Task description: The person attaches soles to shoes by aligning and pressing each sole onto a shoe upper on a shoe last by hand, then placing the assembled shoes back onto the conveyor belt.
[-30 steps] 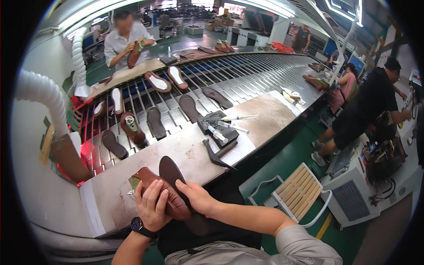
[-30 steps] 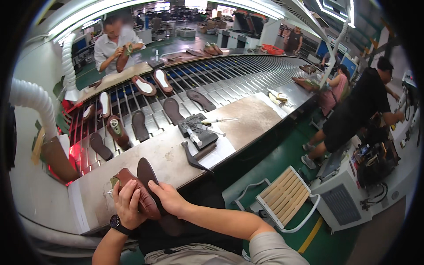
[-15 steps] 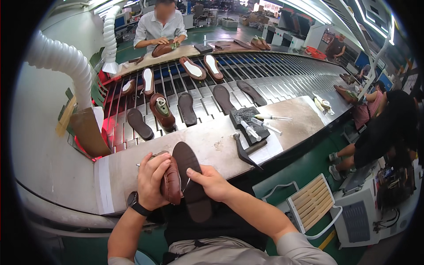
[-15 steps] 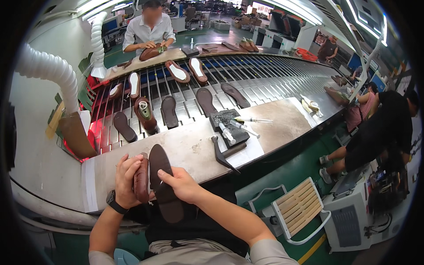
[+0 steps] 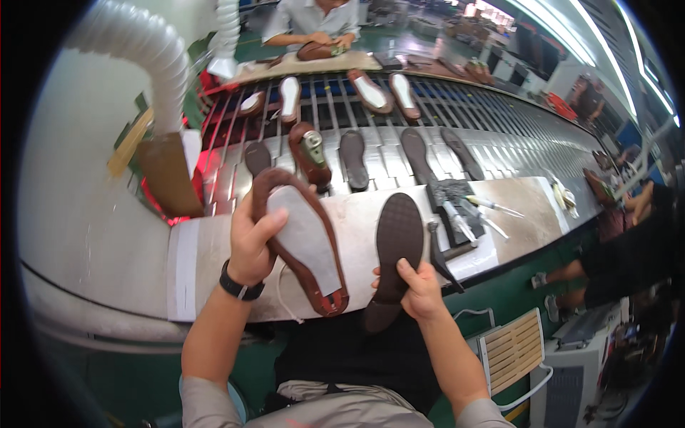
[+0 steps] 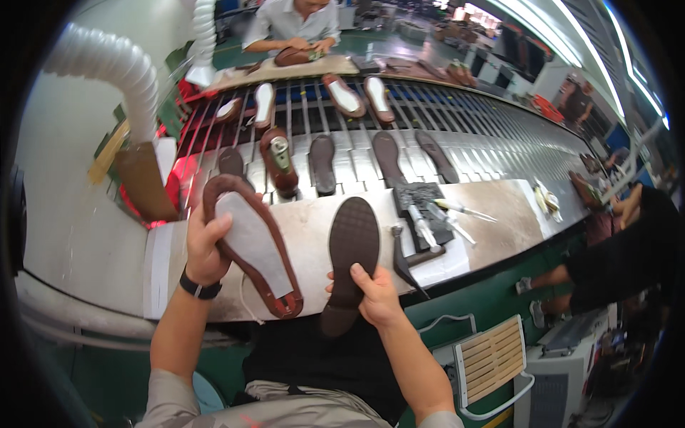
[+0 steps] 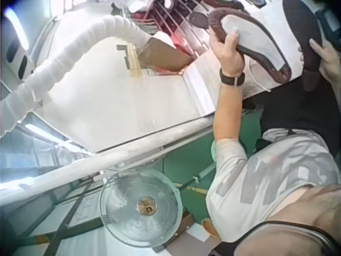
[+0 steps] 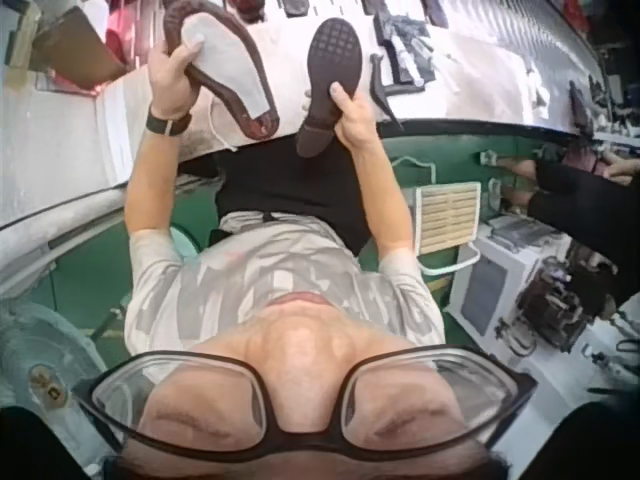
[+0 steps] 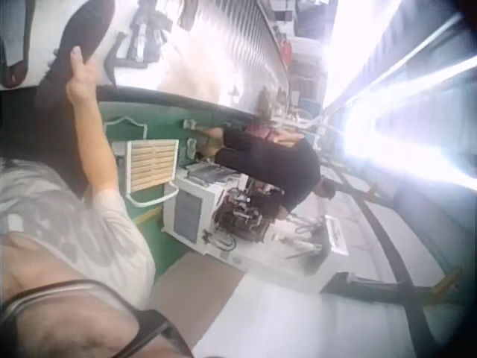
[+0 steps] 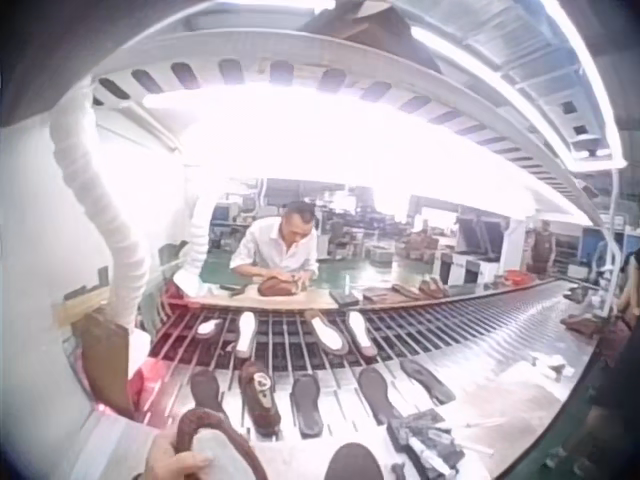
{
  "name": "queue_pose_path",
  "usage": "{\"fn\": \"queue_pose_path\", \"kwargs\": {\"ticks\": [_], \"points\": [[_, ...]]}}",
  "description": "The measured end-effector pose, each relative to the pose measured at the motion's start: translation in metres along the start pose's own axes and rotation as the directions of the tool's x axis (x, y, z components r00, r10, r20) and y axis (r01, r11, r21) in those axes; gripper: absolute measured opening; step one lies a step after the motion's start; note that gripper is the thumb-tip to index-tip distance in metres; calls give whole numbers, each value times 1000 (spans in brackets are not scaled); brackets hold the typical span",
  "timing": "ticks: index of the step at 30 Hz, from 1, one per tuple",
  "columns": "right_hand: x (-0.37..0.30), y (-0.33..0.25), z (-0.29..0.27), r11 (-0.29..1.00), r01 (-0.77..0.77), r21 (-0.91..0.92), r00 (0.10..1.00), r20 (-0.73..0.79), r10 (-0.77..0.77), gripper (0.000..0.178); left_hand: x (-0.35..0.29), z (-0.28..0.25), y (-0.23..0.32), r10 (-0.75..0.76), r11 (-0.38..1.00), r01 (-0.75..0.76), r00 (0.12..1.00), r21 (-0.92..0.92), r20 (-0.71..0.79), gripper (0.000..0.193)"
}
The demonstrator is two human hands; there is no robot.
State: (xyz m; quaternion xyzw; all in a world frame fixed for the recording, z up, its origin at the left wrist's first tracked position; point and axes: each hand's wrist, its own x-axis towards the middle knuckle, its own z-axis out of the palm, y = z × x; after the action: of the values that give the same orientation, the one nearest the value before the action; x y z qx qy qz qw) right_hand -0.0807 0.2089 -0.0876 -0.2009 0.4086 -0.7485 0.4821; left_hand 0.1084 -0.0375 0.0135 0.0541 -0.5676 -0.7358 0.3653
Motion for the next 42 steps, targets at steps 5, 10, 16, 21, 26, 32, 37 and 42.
{"fn": "queue_pose_path", "kwargs": {"ticks": [5,10,16,21,26,32,37,42], "points": [[-29,-20,40,992,120,40,961,248,-126,40,15,5,17,46,997,-54,992,63,121,53],[-37,-25,97,983,143,-115,918,387,-88,31,5,16,23,25,998,-34,979,44,203,55],[-36,-23,128,986,2,-166,938,342,56,23,-10,23,37,44,984,-77,979,163,198,47],[-23,-19,140,992,13,-125,948,316,28,25,-13,26,54,-33,992,7,977,125,213,57],[-21,-17,142,990,20,-142,949,316,26,26,-22,25,50,3,1000,-5,983,11,185,83],[-21,-16,143,982,32,-188,949,315,29,34,-22,18,51,38,968,-114,946,224,321,92],[-19,-17,138,985,63,-158,918,397,5,27,-22,18,53,20,952,-129,931,277,365,86],[-22,-17,140,984,83,-156,922,388,-16,26,-23,19,56,24,946,-143,926,291,377,83]]}}
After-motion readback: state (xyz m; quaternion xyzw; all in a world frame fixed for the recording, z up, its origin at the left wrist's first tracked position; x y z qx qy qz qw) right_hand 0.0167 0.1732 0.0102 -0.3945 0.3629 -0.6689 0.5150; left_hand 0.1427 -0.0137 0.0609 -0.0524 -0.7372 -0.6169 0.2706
